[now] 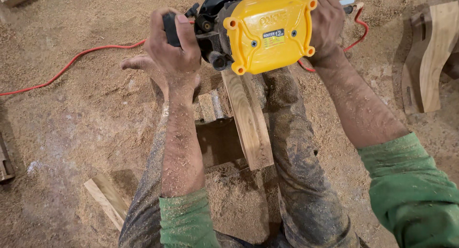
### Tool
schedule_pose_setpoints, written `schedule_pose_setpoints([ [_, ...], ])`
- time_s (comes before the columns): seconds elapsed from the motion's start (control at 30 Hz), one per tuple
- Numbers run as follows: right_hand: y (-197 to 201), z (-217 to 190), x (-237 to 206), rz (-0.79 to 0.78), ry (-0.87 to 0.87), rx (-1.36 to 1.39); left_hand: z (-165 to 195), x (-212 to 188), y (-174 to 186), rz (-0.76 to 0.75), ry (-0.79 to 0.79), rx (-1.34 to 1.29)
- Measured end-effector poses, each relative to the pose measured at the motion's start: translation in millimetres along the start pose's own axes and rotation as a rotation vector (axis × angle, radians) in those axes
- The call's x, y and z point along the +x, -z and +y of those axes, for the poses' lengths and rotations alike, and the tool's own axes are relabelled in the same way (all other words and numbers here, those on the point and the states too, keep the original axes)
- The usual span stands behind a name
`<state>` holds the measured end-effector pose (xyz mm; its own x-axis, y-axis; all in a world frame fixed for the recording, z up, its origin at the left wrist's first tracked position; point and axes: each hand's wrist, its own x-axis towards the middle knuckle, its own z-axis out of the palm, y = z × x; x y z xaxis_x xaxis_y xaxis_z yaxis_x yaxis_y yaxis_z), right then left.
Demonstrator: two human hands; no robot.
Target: The person sits on the ground and uses a router to shape and groove wooden planks held in a small vise. They clamp a plank, run the router along its edge, unclamp and reposition the wood, and repeat the routing on other pieces.
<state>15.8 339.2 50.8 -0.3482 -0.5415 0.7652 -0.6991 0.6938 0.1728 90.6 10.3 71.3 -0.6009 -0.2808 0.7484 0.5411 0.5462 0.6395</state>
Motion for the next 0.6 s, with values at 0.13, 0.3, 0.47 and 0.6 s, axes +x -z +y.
schedule_pose_setpoints([
  [0.13, 4.1, -5.3, 8.9, 0.086, 0.045, 0.074, -13.7, -6.1, 1.8, 0.021, -0.024, 0.016],
  [0.3, -3.6, -8.0, 15.8, 0.160, 0.122, 0.028, -22.2, -3.7, 0.3, 0.012, -0.044, -0.018],
  [0.47, -13.5, -2.1, 21.5, 0.085, 0.037, -0.050, -26.5, 12.7, -7.4, 0.026, -0.129, -0.036],
  [0.6, -14.9, -5.4, 15.2, 0.193, 0.122, -0.037, -8.7, 27.6, -12.6, -0.007, -0.108, -0.058],
])
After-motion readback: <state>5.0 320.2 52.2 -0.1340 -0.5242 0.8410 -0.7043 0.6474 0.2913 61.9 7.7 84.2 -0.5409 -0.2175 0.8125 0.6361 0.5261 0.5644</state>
